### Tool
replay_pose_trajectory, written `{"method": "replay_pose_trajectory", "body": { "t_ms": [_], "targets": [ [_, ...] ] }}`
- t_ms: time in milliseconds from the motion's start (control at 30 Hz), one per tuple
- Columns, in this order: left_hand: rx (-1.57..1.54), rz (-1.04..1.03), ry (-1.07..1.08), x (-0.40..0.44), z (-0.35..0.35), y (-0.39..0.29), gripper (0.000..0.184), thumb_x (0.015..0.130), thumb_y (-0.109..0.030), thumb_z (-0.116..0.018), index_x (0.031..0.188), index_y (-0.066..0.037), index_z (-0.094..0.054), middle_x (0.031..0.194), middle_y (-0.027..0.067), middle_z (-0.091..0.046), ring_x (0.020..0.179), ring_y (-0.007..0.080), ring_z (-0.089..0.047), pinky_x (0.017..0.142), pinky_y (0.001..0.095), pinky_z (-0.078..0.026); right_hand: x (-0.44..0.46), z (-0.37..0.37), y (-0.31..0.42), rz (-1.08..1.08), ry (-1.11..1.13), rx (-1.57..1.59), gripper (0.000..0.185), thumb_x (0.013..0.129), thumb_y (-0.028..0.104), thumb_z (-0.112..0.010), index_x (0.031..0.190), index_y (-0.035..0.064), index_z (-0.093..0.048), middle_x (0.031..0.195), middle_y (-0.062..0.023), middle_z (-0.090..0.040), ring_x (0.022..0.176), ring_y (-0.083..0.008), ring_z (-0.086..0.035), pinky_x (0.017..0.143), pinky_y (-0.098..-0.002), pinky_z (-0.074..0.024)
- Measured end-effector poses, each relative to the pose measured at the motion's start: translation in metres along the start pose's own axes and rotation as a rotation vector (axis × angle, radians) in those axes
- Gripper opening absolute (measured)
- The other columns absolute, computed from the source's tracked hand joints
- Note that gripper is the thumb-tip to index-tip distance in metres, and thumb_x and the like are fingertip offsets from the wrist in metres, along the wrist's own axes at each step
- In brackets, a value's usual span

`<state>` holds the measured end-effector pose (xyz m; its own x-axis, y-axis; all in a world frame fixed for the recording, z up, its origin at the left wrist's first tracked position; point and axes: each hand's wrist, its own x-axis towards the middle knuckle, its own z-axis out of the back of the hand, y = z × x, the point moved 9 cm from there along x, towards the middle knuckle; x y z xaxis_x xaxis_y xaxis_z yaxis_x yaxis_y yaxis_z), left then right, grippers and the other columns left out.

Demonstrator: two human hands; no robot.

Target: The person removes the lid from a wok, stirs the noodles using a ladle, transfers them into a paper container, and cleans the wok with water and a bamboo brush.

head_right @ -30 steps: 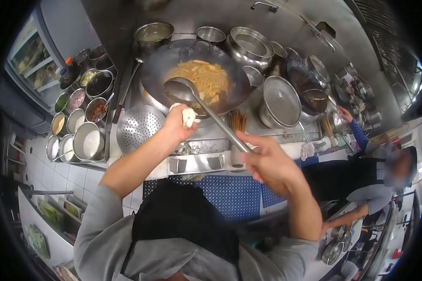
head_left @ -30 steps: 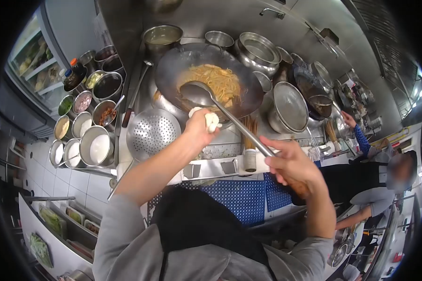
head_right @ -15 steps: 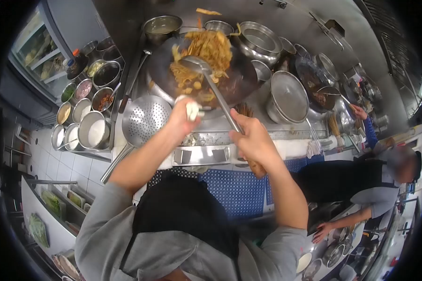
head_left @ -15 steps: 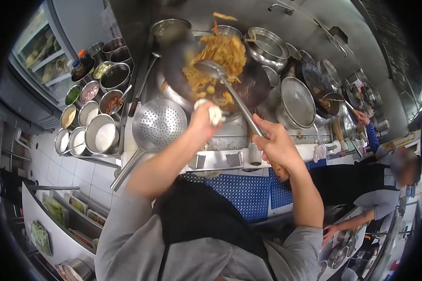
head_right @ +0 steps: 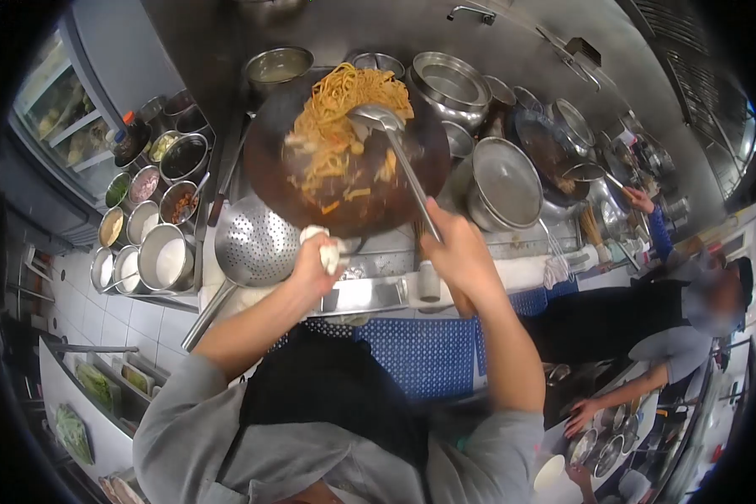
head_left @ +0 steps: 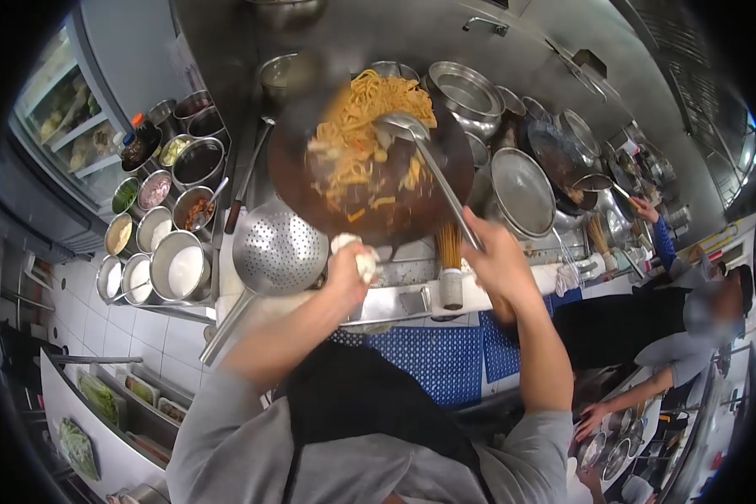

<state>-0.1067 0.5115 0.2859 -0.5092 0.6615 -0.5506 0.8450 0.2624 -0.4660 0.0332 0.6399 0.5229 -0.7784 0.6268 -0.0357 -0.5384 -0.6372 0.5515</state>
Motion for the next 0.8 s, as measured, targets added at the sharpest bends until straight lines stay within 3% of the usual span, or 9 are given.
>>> {"method": "replay_pose_trajectory", "body": {
  "t_ms": [67,133,200,233,333,600,633,733,800],
  "targets": [
    [-0.058,0.008,-0.001,-0.027,-0.034,-0.027,0.010,0.079,-0.014,-0.057,0.089,-0.014,-0.056,0.078,0.0054,-0.061,0.061,0.0194,-0.057,0.046,0.0367,-0.043,-0.018,0.007,0.002,0.001,-0.014,0.050,0.057,0.083,0.008,-0.061,0.138,-0.0003,-0.048,0.098,-0.0288,-0.066,0.090,-0.0354,-0.067,0.079,-0.0384,-0.0500],
    [-0.121,-0.013,-0.029,0.012,-0.047,-0.049,0.007,0.081,-0.015,-0.058,0.088,-0.013,-0.056,0.075,0.0043,-0.059,0.058,0.0188,-0.056,0.043,0.0348,-0.041,-0.028,-0.001,-0.002,-0.088,0.004,0.194,0.058,0.085,0.007,-0.061,0.140,0.0002,-0.046,0.087,-0.0225,-0.067,0.072,-0.0274,-0.066,0.065,-0.0345,-0.0499],
    [-0.066,-0.002,-0.012,0.058,-0.044,-0.055,0.006,0.082,-0.016,-0.059,0.087,-0.013,-0.056,0.073,0.0037,-0.059,0.057,0.0188,-0.056,0.042,0.0338,-0.040,-0.015,-0.004,0.004,-0.199,-0.002,0.431,0.058,0.086,0.006,-0.060,0.142,0.0007,-0.044,0.074,-0.0138,-0.065,0.053,-0.0174,-0.060,0.050,-0.0296,-0.0460],
    [-0.035,-0.002,0.007,0.078,-0.045,-0.057,0.005,0.083,-0.016,-0.059,0.086,-0.013,-0.056,0.072,0.0034,-0.058,0.056,0.0187,-0.056,0.042,0.0332,-0.039,-0.003,-0.012,-0.003,-0.182,-0.035,0.527,0.060,0.087,0.006,-0.060,0.144,0.0013,-0.041,0.064,-0.0046,-0.056,0.040,-0.0097,-0.047,0.037,-0.0266,-0.0361],
    [-0.032,-0.012,0.031,0.107,-0.036,-0.054,0.005,0.083,-0.017,-0.059,0.086,-0.014,-0.056,0.070,0.0033,-0.058,0.057,0.0187,-0.057,0.042,0.0326,-0.039,0.036,-0.040,-0.030,-0.180,-0.058,0.700,0.061,0.087,0.004,-0.059,0.145,0.0000,-0.039,0.062,-0.0054,-0.057,0.042,-0.0120,-0.050,0.037,-0.0293,-0.0383],
    [0.129,0.003,-0.013,0.119,-0.026,-0.055,0.011,0.078,-0.021,-0.063,0.084,-0.012,-0.059,0.071,0.0049,-0.061,0.055,0.0207,-0.059,0.045,0.0352,-0.043,0.159,-0.088,-0.043,-0.206,0.045,0.620,0.066,0.087,0.000,-0.060,0.147,-0.0006,-0.033,0.061,-0.0067,-0.053,0.041,-0.0147,-0.050,0.035,-0.0325,-0.0401],
    [0.126,-0.001,-0.008,0.121,-0.025,-0.055,0.013,0.078,-0.021,-0.064,0.085,-0.011,-0.060,0.071,0.0050,-0.062,0.055,0.0208,-0.060,0.045,0.0355,-0.043,0.165,-0.090,-0.031,-0.237,0.075,0.603,0.057,0.086,0.003,-0.060,0.142,0.0024,-0.045,0.061,-0.0070,-0.055,0.043,-0.0156,-0.052,0.039,-0.0328,-0.0425],
    [0.145,0.001,-0.007,0.117,-0.026,-0.056,0.015,0.078,-0.022,-0.064,0.088,-0.011,-0.060,0.072,0.0047,-0.062,0.057,0.0207,-0.061,0.046,0.0352,-0.043,0.175,-0.103,-0.002,-0.159,0.195,0.424,0.056,0.086,0.002,-0.059,0.141,0.0067,-0.048,0.061,-0.0065,-0.054,0.044,-0.0157,-0.053,0.040,-0.0322,-0.0439],
    [0.154,0.011,-0.023,0.118,-0.024,-0.057,0.016,0.077,-0.022,-0.066,0.089,-0.011,-0.060,0.073,0.0049,-0.062,0.060,0.0207,-0.061,0.047,0.0351,-0.044,0.161,-0.103,0.008,0.142,0.197,-0.080,0.067,0.083,0.004,-0.060,0.147,0.0150,-0.040,0.073,-0.0145,-0.062,0.053,-0.0246,-0.062,0.047,-0.0358,-0.0499]
  ]
}}
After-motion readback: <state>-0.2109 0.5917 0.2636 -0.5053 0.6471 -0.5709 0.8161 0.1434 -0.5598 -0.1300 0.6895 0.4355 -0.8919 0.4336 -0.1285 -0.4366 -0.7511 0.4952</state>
